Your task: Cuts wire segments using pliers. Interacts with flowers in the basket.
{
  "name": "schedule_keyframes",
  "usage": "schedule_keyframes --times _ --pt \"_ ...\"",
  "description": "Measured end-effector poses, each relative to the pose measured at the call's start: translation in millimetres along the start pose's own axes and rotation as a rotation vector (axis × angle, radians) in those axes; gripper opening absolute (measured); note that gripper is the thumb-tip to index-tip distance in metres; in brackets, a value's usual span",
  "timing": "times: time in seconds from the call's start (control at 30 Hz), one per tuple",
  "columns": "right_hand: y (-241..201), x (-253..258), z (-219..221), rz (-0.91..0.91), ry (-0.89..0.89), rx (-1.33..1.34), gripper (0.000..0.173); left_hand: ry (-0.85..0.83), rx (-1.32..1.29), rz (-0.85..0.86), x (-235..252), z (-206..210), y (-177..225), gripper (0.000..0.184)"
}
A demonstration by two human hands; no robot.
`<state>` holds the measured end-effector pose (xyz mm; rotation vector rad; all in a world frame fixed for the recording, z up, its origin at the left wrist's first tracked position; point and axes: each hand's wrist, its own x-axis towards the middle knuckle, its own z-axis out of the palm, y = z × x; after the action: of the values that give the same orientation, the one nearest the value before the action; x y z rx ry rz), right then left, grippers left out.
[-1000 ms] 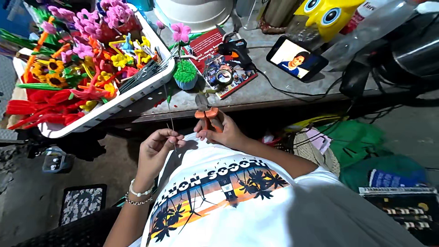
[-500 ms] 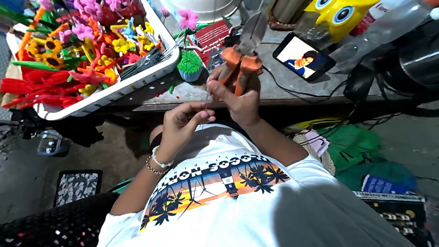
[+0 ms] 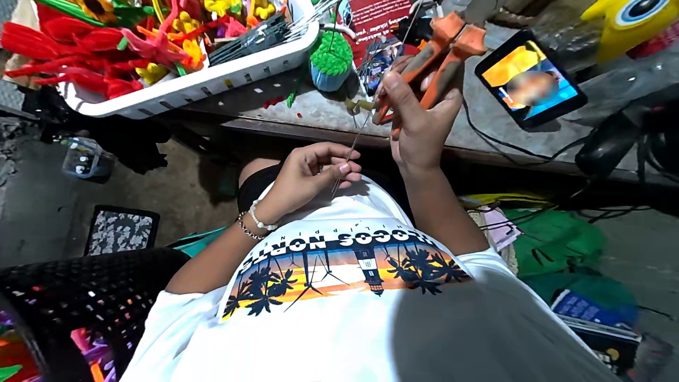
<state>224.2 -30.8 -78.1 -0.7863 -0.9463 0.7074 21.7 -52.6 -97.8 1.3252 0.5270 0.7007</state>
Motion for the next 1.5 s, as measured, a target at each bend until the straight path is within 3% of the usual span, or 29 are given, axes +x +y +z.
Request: schedule_keyframes --times 0.33,1.5 --pt "6 -1 -4 0.026 0.040 0.029 0.030 -0.016 -0.046 -0.066 -5 2 -7 0.029" --pt "5 2 -6 0.015 0.141 0.046 0.031 0.006 0.034 -0.021 1 1 1 0.029"
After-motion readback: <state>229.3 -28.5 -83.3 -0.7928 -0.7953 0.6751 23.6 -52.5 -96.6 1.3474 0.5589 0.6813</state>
